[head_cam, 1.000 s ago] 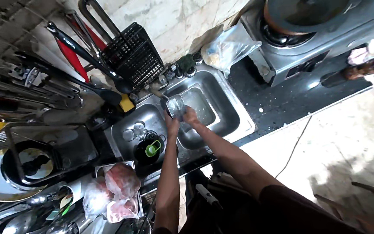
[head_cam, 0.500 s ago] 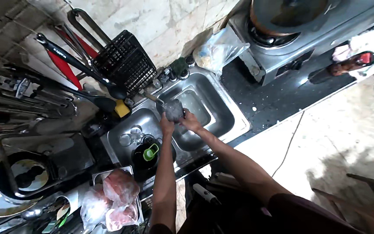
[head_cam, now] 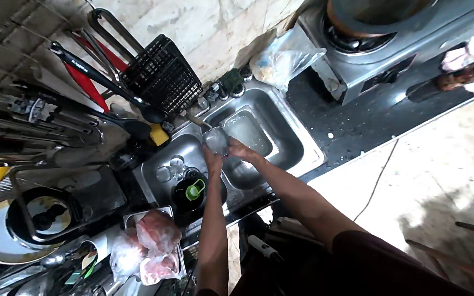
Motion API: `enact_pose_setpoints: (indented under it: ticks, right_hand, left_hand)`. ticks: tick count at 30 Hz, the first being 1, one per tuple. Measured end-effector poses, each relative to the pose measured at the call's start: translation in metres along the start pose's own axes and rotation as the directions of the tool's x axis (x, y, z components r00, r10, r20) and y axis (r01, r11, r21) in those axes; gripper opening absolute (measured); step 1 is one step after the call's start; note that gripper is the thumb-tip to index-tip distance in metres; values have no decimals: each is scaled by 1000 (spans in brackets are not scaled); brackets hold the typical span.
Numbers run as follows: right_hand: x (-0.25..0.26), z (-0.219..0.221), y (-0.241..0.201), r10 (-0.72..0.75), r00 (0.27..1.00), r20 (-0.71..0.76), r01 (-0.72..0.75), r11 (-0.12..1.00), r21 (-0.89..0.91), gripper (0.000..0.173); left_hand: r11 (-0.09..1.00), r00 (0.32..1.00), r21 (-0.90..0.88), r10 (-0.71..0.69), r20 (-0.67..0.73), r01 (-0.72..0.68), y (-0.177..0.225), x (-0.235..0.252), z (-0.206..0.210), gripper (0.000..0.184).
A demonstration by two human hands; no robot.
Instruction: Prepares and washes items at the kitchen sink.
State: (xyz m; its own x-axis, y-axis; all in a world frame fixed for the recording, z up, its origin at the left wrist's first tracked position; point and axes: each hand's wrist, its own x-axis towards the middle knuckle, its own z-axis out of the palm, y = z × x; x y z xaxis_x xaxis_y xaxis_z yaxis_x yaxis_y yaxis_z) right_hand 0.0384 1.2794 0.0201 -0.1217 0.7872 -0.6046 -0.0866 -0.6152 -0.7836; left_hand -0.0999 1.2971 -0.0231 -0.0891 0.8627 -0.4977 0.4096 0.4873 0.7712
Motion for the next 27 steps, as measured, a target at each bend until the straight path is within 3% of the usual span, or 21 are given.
enact_pose_setpoints:
  ticks: [2, 5, 7, 9, 13, 15, 20, 24, 25, 27]
  right_hand:
    - [9, 3, 7, 13, 1000, 17, -14, 998, 61, 59]
    - [33, 4, 31, -8, 999, -39, 9, 1000, 11, 67]
    - [37, 4, 37, -16, 991, -133, 4, 996, -87, 55]
    - [27, 2, 25, 7, 990, -138, -23, 993, -116, 46]
    - [47, -10, 33, -1, 998, -63, 3, 999, 35, 63]
    - [53, -16, 39, -17, 999, -48, 22, 995, 99, 65]
    - [27, -17, 32, -61, 988, -142, 58, 998, -25, 66]
    - [19, -20, 35, -238, 938, -252, 209, 969, -134, 73]
    - [20, -21, 37, -293, 917, -272, 256, 953, -161, 73]
    - [22, -23, 41, -368, 884, -289, 319, 925, -205, 71]
  left_hand:
    - [999, 999, 33, 31, -32, -30, -2, -2, -4, 94]
    - [976, 972, 109, 200, -121, -188, -1, -8, -4, 92]
    - [946, 937, 135, 314, -149, -296, -1, -8, 0, 93]
    - [923, 922, 183, 363, -132, -338, 0, -7, 1, 95]
    - [937, 948, 187, 312, -63, -296, -10, 5, 4, 95]
    - [959, 975, 180, 223, 0, -219, -10, 12, 8, 94]
    - [995, 983, 91, 16, 184, -33, -3, 14, 3, 98]
    - [1000, 932, 17, 5, 362, -12, 8, 17, -9, 99]
    - [998, 939, 50, 10, 343, -29, 8, 21, -8, 93]
    - [978, 971, 198, 15, 239, -64, 5, 27, -1, 61]
